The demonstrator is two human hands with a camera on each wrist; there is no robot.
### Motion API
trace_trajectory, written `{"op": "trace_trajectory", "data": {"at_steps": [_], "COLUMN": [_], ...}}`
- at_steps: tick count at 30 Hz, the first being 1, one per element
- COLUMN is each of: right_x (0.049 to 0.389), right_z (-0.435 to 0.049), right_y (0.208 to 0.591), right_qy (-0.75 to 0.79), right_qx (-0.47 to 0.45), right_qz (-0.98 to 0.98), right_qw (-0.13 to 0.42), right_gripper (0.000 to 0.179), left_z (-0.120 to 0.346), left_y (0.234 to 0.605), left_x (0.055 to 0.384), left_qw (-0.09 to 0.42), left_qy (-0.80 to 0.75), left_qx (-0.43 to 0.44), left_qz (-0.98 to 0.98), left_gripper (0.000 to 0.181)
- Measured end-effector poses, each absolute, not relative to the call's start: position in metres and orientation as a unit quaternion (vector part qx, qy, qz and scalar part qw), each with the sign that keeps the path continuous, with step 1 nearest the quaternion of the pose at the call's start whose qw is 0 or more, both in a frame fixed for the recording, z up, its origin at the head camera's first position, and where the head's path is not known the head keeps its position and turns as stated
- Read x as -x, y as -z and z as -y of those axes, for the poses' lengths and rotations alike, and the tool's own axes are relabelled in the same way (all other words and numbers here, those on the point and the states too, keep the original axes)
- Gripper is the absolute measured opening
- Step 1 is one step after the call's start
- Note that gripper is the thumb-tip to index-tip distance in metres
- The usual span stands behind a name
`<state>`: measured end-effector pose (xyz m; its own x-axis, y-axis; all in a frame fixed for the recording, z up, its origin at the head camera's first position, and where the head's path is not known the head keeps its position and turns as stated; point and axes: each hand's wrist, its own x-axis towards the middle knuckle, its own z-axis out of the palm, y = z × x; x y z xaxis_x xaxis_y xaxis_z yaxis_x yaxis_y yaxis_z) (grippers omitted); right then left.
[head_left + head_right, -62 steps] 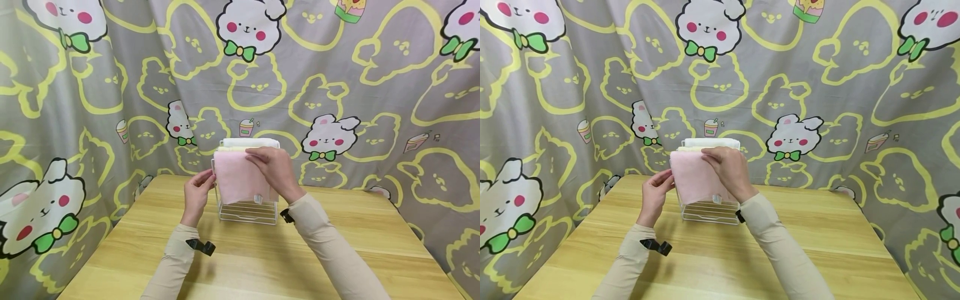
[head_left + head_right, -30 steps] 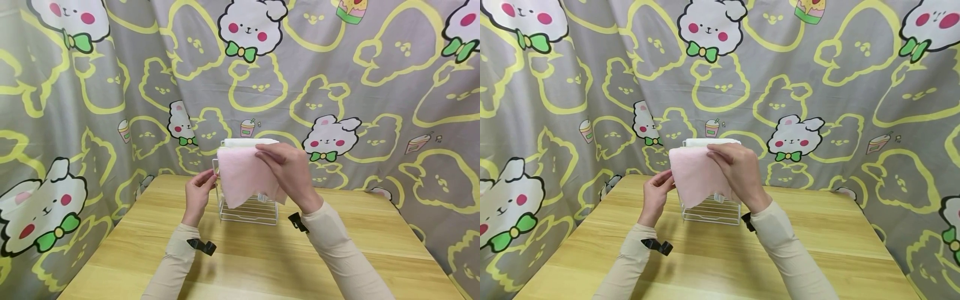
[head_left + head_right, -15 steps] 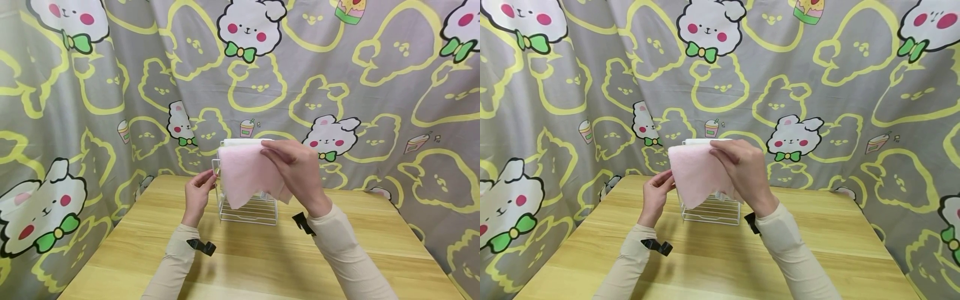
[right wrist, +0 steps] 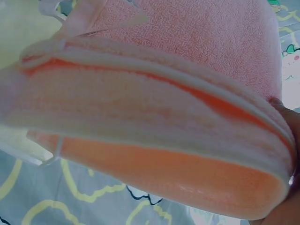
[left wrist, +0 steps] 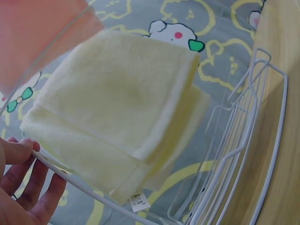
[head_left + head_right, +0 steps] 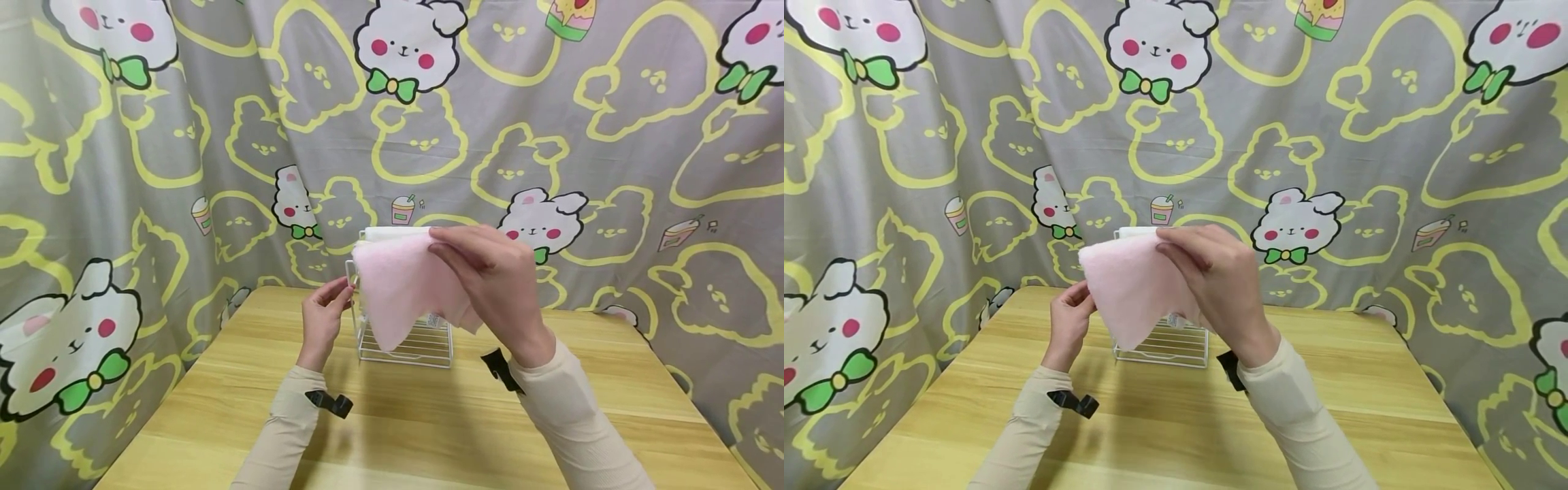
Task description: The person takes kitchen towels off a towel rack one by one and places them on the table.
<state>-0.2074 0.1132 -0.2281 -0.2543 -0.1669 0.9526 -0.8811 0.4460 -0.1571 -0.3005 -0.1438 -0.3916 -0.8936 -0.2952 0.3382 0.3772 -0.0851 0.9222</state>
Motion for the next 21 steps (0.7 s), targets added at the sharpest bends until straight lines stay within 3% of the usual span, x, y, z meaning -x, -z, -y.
{"op": "trace_trajectory", "data": {"at_steps": [21], "right_x": [0.183], "right_z": [-0.113], "right_y": [0.248], "right_qy": [-0.369], "right_qx": [-0.392], "right_qz": [0.694], "right_qw": [0.478], "right_gripper": [0.031], "left_z": [0.144], "left_y": [0.395], "left_x": [0.3], "left_qw": [0.251], "left_qy": [0.715], "left_qx": [0.048], "left_qz": [0.651], "left_gripper": [0.024]}}
